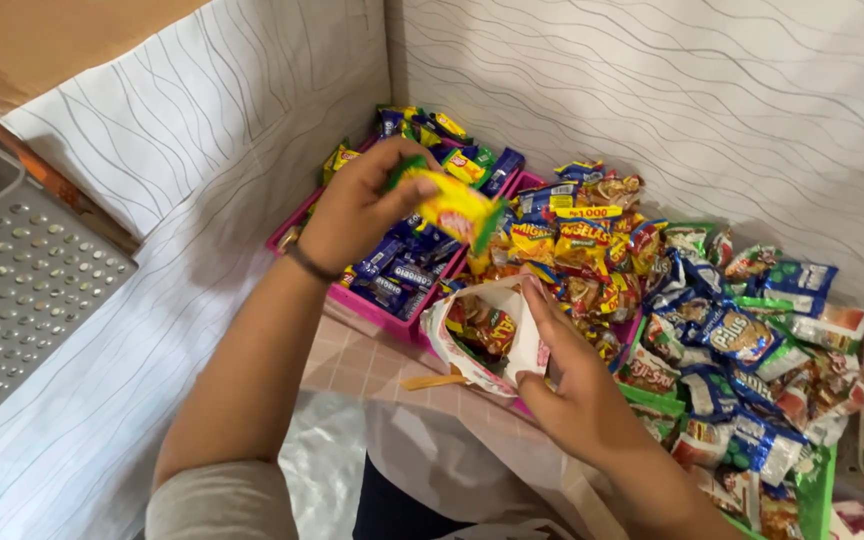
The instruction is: The person is selecting various snack packets from organized bins and packing them into small gift bags.
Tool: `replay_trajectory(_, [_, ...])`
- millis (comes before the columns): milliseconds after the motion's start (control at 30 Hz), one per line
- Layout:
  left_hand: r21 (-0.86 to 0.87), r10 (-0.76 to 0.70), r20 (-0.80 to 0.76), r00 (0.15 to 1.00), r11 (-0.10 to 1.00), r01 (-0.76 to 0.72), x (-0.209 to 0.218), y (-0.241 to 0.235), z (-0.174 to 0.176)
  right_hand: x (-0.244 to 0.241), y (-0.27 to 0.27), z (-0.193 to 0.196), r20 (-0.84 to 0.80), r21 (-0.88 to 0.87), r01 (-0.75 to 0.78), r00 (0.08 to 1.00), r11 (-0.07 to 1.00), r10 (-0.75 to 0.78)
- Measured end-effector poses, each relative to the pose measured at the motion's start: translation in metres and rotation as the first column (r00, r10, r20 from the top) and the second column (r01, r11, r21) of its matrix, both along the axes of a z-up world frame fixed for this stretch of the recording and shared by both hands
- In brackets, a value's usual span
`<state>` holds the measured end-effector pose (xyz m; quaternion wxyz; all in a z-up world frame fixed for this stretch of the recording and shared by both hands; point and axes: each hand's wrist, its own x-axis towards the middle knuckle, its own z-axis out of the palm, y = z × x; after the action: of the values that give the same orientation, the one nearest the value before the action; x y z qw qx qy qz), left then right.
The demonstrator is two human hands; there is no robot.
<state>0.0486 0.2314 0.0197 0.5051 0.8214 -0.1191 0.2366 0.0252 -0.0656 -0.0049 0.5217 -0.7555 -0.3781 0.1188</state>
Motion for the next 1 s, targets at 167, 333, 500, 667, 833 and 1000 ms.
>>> replay_trajectory(167, [0.296,-0.315,0.064,0.947,0.912,0.283,-0.054,-0.056,0.051,0.002,-0.018,-0.023,-0.007,0.058,0.030,1.000,0.998,-0.030])
replay_trajectory(333, [0.383,-0.471,-0.042,0.881,0.807,0.449,-0.070,-0.088,0.059,-0.005,-0.032,-0.010,-0.083,0.121,0.057,0.995,0.991,-0.047])
replay_trajectory(500, [0.498,-0.455,-0.116,0.883,0.743,0.448,-0.057,-0.107,0.044,-0.005,-0.048,-0.017,-0.038,0.124,0.060,0.998,0.990,-0.056])
replay_trajectory(667, [0.626,-0.514,-0.112,0.851,0.628,0.462,-0.041,-0.128,0.019,-0.004,-0.058,-0.021,-0.090,0.071,0.093,0.992,0.993,-0.086])
replay_trajectory(833, [0.809,-0.400,-0.008,0.916,0.536,0.241,-0.044,-0.150,-0.009,0.004,-0.062,-0.032,-0.086,0.004,0.112,0.990,0.994,-0.111])
replay_trajectory(1000, [0.770,-0.345,-0.168,0.924,0.540,0.341,-0.046,-0.158,-0.016,0.012,-0.075,-0.045,-0.169,0.061,0.116,0.980,0.991,-0.104])
